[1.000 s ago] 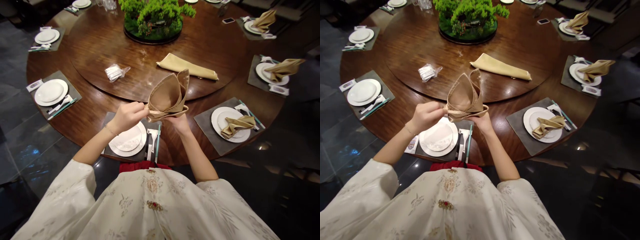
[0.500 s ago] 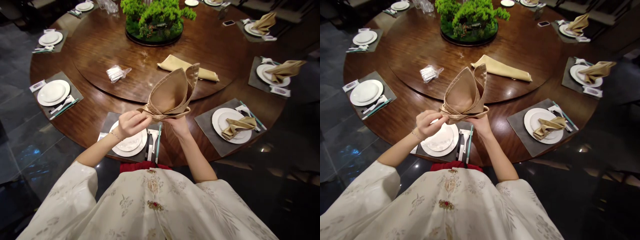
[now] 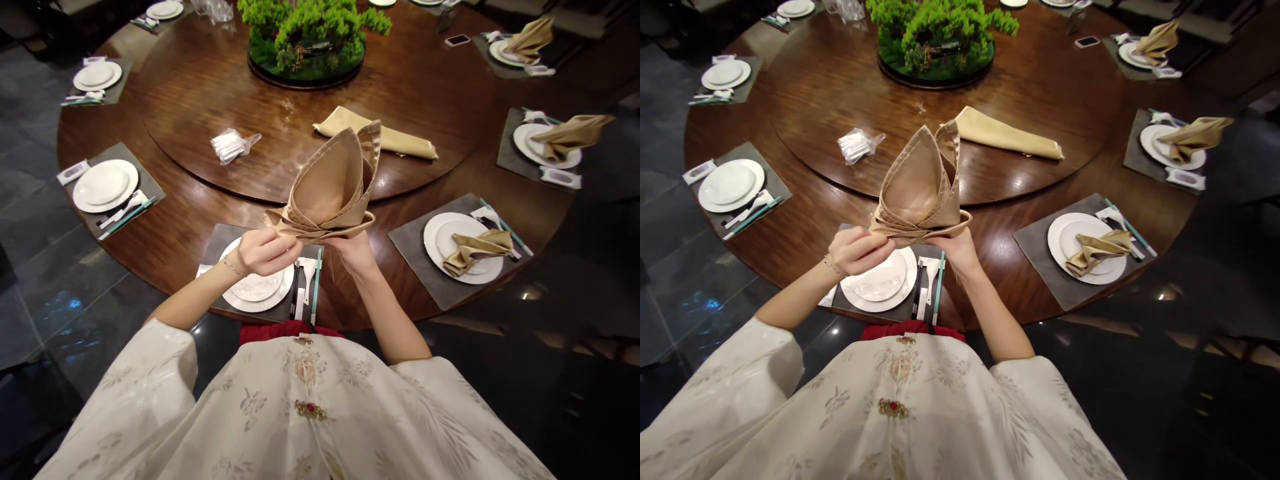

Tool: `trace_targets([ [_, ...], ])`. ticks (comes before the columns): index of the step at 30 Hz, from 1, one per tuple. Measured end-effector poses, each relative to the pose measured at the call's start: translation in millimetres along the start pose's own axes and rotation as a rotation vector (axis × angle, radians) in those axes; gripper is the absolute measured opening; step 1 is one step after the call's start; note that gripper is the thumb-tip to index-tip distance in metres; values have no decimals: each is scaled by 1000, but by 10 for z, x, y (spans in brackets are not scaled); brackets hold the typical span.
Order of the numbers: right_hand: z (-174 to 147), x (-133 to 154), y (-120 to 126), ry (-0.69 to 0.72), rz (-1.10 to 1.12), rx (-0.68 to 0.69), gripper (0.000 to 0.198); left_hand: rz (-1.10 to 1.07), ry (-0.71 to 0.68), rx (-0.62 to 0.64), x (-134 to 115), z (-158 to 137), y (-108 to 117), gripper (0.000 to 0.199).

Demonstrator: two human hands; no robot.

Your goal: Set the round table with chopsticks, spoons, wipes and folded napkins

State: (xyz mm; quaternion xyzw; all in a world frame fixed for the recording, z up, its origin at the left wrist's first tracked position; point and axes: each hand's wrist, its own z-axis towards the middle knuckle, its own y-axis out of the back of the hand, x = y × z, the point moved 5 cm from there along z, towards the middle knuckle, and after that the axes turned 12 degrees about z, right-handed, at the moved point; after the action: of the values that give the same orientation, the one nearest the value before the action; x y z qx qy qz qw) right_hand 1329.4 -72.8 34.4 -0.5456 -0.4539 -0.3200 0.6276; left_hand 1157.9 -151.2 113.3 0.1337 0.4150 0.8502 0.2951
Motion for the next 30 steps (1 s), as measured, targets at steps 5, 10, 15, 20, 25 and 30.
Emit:
trace_targets([
  [5,-15,11,13,6,-8,-29,42,-31,33,3,73,-60,-20,17],
  [10,15,10,61,38,-6,-16,41,56,250,-202,221,-4,142,40],
  [15,49,11,80,62,-52,-23,40,56,379,-69,305,84,103,27],
  [20,62,21,96,75,-27,-55,35,-4,399,-142,290,-32,22,17],
  [25,61,5,93,90,-64,-82,37,-319,387,-45,220,-108,-122,38],
  [30,55,-26,-3,55,-38,-56,53,-545,556,41,261,-73,-204,61],
])
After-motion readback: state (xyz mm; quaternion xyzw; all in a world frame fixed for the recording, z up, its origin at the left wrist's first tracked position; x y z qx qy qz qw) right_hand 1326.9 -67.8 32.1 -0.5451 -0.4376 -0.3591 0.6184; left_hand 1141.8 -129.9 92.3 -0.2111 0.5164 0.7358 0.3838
